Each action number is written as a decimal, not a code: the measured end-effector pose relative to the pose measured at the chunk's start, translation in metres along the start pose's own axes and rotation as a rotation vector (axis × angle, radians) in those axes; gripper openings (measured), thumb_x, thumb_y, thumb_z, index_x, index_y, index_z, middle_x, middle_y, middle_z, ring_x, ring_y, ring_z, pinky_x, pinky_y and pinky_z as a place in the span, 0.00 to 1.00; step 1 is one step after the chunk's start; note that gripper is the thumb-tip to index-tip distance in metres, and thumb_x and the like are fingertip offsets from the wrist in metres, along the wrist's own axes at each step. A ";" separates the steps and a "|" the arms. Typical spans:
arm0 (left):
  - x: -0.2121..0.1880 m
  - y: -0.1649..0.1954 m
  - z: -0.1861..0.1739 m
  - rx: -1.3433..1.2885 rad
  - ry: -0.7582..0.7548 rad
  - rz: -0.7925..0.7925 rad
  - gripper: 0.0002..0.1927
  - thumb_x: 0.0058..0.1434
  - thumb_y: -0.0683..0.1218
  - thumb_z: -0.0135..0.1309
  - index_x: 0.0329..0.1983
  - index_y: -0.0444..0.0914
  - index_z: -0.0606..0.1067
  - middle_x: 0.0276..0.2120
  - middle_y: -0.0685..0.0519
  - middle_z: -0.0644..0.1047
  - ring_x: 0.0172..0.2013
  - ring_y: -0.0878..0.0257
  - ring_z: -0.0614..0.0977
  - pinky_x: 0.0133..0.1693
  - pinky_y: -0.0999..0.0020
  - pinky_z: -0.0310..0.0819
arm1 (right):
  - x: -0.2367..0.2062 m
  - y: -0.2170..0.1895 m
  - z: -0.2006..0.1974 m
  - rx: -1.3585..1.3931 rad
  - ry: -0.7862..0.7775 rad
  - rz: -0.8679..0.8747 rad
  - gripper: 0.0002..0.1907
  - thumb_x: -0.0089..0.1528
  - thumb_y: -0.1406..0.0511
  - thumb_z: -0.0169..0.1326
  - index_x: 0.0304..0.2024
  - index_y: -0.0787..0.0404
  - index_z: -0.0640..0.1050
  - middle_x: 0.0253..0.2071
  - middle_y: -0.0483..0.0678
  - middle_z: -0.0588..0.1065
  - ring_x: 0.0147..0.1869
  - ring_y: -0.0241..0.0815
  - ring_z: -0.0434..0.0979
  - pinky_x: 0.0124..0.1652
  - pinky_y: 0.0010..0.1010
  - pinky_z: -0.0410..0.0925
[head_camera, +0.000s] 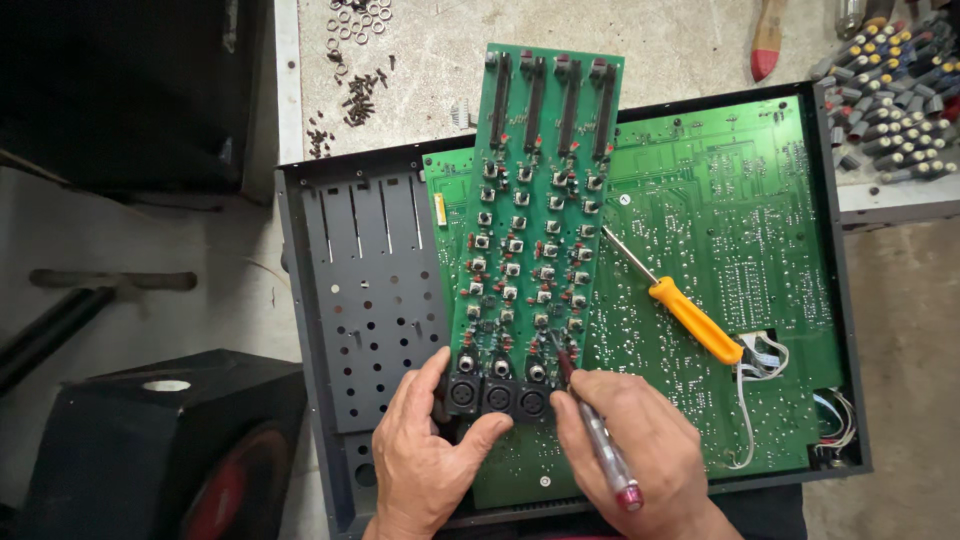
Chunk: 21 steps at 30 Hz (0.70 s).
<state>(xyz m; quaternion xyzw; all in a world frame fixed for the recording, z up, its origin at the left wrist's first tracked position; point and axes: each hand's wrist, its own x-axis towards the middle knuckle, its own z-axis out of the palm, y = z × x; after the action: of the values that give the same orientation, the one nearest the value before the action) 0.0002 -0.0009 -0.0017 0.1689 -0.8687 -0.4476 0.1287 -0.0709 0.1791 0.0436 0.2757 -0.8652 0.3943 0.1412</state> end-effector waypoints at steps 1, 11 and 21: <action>0.000 0.000 0.000 -0.007 -0.002 -0.011 0.43 0.42 0.55 0.74 0.60 0.35 0.71 0.37 0.51 0.78 0.33 0.60 0.82 0.34 0.66 0.77 | 0.000 0.000 0.001 0.002 0.002 -0.004 0.15 0.55 0.73 0.66 0.41 0.67 0.76 0.35 0.54 0.78 0.35 0.50 0.82 0.37 0.34 0.74; 0.000 0.000 0.001 -0.015 -0.025 -0.077 0.44 0.40 0.55 0.75 0.59 0.36 0.72 0.35 0.53 0.78 0.29 0.62 0.80 0.30 0.69 0.77 | 0.000 0.001 0.001 0.065 0.007 0.069 0.14 0.55 0.72 0.66 0.42 0.67 0.76 0.36 0.53 0.78 0.35 0.49 0.82 0.36 0.32 0.74; 0.000 0.001 0.000 -0.030 -0.010 -0.023 0.43 0.42 0.54 0.74 0.60 0.35 0.71 0.37 0.52 0.79 0.31 0.61 0.81 0.33 0.68 0.78 | 0.002 -0.001 0.002 0.065 -0.023 0.061 0.13 0.56 0.72 0.65 0.41 0.65 0.76 0.35 0.52 0.78 0.35 0.49 0.82 0.35 0.34 0.73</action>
<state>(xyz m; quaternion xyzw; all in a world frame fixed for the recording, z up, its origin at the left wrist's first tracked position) 0.0003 -0.0003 -0.0010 0.1745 -0.8605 -0.4629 0.1217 -0.0719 0.1768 0.0436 0.2580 -0.8616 0.4230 0.1100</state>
